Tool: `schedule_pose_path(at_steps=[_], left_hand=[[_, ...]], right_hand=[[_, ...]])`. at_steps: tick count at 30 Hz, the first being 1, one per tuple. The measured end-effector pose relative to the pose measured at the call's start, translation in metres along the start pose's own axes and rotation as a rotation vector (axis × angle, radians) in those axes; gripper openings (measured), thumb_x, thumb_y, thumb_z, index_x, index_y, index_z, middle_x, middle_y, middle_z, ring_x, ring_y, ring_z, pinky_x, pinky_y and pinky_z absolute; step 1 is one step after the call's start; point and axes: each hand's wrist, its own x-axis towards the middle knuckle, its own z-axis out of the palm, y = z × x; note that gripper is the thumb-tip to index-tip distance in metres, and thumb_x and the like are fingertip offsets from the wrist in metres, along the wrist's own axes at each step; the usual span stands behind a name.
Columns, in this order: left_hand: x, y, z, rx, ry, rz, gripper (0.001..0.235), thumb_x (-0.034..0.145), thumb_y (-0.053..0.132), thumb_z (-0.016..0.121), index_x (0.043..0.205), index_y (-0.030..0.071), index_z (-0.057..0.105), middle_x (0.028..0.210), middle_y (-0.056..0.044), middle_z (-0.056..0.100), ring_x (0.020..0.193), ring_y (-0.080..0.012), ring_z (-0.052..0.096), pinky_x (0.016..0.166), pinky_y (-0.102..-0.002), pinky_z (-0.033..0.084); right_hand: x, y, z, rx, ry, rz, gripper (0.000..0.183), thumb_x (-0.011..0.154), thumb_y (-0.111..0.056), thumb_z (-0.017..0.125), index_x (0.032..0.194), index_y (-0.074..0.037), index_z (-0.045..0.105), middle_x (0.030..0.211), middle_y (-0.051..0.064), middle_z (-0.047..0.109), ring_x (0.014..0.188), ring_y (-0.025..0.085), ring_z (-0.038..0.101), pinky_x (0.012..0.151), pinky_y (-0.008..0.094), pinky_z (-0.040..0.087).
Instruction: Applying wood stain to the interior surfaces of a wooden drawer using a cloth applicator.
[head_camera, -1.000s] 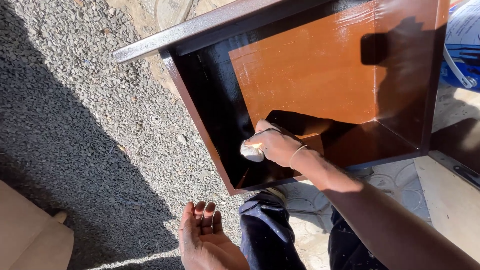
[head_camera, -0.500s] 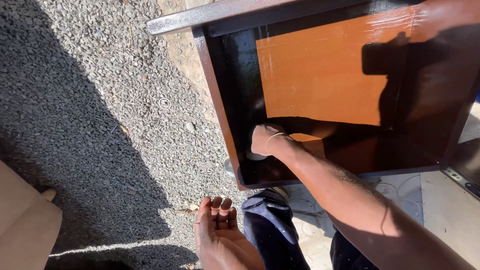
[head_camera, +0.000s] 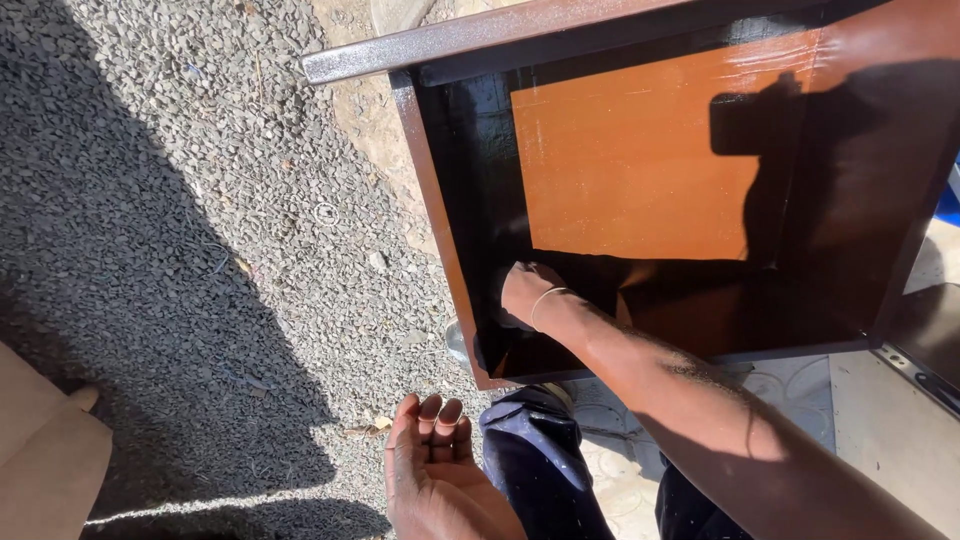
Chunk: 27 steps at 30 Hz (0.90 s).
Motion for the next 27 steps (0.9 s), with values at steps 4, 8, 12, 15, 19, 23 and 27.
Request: schedule_pose_path(at_steps=[4, 8, 12, 15, 19, 23, 27], left_hand=[[-0.009, 0.003, -0.004, 0.016, -0.030, 0.052, 0.033, 0.099, 0.024, 0.053, 0.119, 0.003, 0.067, 0.104, -0.012, 0.067, 0.088, -0.0239, 0.066, 0.082, -0.031, 0.046], [-0.016, 0.012, 0.006, 0.001, -0.013, 0.102, 0.026, 0.097, 0.024, 0.056, 0.111, 0.004, 0.066, 0.100, -0.011, 0.067, 0.087, -0.0219, 0.066, 0.083, -0.028, 0.047], [-0.011, 0.007, 0.004, -0.016, -0.091, 0.250, 0.027, 0.099, 0.015, 0.052, 0.116, 0.001, 0.067, 0.099, -0.012, 0.066, 0.087, -0.0216, 0.064, 0.085, -0.028, 0.048], [-0.016, 0.010, 0.006, 0.034, -0.053, 0.326, 0.027, 0.099, 0.014, 0.051, 0.117, 0.000, 0.066, 0.095, -0.010, 0.066, 0.082, -0.0191, 0.065, 0.082, -0.027, 0.049], [-0.020, 0.007, 0.011, 0.050, -0.097, 0.293, 0.028, 0.103, 0.015, 0.049, 0.120, 0.002, 0.066, 0.100, -0.011, 0.065, 0.087, -0.0210, 0.064, 0.088, -0.030, 0.050], [-0.031, 0.007, 0.017, 0.061, -0.056, 0.276, 0.025, 0.103, 0.014, 0.050, 0.115, 0.001, 0.068, 0.099, -0.011, 0.066, 0.090, -0.0231, 0.066, 0.087, -0.030, 0.052], [-0.014, -0.001, 0.012, 0.069, -0.091, 0.282, 0.028, 0.101, 0.014, 0.049, 0.117, 0.001, 0.067, 0.102, -0.014, 0.067, 0.087, -0.0230, 0.064, 0.084, -0.030, 0.048]], right_hand=[[-0.072, 0.014, -0.051, 0.982, 0.022, 0.235, 0.014, 0.083, -0.005, 0.059, 0.077, -0.014, 0.068, 0.069, 0.002, 0.064, 0.066, 0.022, 0.059, 0.058, 0.035, 0.046], [-0.147, 0.017, -0.084, 1.979, 0.168, 0.205, 0.027, 0.068, 0.006, 0.037, 0.066, -0.015, 0.019, 0.065, 0.001, 0.019, 0.060, 0.018, 0.018, 0.054, 0.041, 0.011], [-0.205, -0.028, -0.094, 1.912, 0.069, -0.168, 0.013, 0.087, -0.023, 0.083, 0.099, -0.020, 0.083, 0.094, -0.002, 0.079, 0.082, 0.009, 0.068, 0.071, 0.021, 0.052], [-0.218, -0.066, -0.071, 1.662, 0.793, -0.409, 0.025, 0.107, -0.016, 0.062, 0.082, -0.015, 0.061, 0.079, -0.005, 0.057, 0.068, 0.010, 0.056, 0.062, 0.026, 0.045], [-0.227, -0.048, -0.050, 2.692, 0.541, 0.234, 0.021, 0.091, -0.023, 0.075, 0.106, -0.008, 0.076, 0.076, 0.004, 0.074, 0.062, 0.009, 0.061, 0.054, 0.021, 0.043], [-0.198, -0.044, -0.065, 2.740, 0.872, 0.485, 0.014, 0.093, -0.017, 0.076, 0.101, -0.009, 0.066, 0.088, 0.002, 0.073, 0.081, 0.008, 0.064, 0.079, 0.022, 0.051], [-0.144, -0.042, -0.080, 2.150, 0.606, 0.743, 0.032, 0.095, -0.028, 0.065, 0.121, -0.025, 0.047, 0.117, 0.002, 0.070, 0.103, 0.025, 0.068, 0.089, 0.044, 0.049]])
